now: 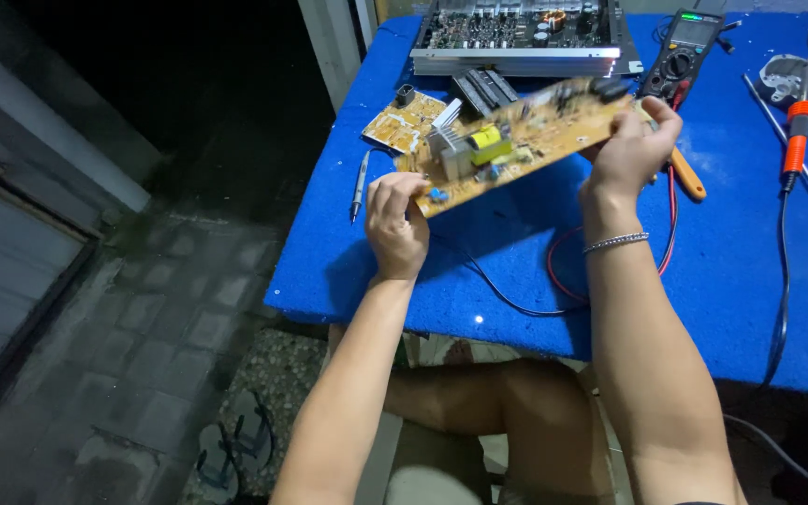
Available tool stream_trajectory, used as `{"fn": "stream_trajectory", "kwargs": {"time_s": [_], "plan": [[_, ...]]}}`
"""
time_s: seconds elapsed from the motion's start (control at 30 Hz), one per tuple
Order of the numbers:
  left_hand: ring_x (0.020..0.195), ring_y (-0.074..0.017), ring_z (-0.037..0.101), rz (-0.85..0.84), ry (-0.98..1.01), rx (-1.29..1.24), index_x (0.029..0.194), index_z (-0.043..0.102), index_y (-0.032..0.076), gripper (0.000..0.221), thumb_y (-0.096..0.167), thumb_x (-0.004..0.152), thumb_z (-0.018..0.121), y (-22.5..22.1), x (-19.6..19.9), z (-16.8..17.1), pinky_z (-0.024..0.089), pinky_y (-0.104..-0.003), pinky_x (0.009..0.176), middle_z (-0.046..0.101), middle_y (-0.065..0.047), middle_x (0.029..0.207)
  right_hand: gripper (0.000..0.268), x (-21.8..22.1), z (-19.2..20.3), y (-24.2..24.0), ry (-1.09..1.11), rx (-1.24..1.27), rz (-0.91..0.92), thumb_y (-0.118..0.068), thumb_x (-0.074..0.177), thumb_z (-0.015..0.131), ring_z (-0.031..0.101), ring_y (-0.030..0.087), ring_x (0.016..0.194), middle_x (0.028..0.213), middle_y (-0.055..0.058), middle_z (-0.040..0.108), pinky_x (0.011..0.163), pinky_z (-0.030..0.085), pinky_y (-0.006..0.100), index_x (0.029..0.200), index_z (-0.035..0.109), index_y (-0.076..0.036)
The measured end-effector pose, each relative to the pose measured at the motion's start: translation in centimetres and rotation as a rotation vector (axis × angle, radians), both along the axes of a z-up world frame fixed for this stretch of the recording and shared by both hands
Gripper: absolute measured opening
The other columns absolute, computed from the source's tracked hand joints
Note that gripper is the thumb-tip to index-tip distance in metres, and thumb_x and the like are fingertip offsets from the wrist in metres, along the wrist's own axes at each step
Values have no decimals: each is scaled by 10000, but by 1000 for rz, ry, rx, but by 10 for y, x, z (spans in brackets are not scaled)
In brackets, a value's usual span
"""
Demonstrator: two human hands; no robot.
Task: Soldering components and cleaning a circuit board on an electronics repair bench.
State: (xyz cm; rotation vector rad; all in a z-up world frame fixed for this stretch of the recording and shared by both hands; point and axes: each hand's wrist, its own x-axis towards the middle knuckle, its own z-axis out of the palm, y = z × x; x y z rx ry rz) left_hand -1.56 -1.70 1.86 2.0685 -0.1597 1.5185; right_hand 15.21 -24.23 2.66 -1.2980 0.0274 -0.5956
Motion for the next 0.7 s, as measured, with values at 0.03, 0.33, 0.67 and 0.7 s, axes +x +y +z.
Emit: {"fn": "stream_trajectory", "kwargs": {"time_s": [0.03,0.33,0.67,0.7], "plan": [[1018,-225,646,1,0,0,1008,643,93,276,-119,838,694,0,1,-2,534,-371,971,697,-13,1039,291,-3,4,0,0,0,1,-49,948,462,781,186,921,1166,147,593,712,739,227,1239,457,-39],[1119,-250,625,142,97,27,1227,569,105,444,-102,864,717,5,10,-12,501,-408,1083,634,-47,1145,282,-3,0,-1,50,589,308,-43,1020,484,720,201,880,1077,133,691,748,634,312,1290,563,-16],[1118,-242,621,171,128,1,1228,580,116,421,-84,877,701,8,14,-18,499,-405,1081,631,-42,1152,275,-9,4,2,56,549,336,-114,1038,461,700,183,908,1117,118,679,794,613,316,1286,568,-64],[1125,-236,623,180,135,4,1225,572,112,414,-87,885,700,8,15,-19,509,-403,1103,628,-40,1151,270,-14,8,4,66,526,329,-130,1039,451,687,165,884,1099,106,671,784,598,294,1272,571,-65]]}}
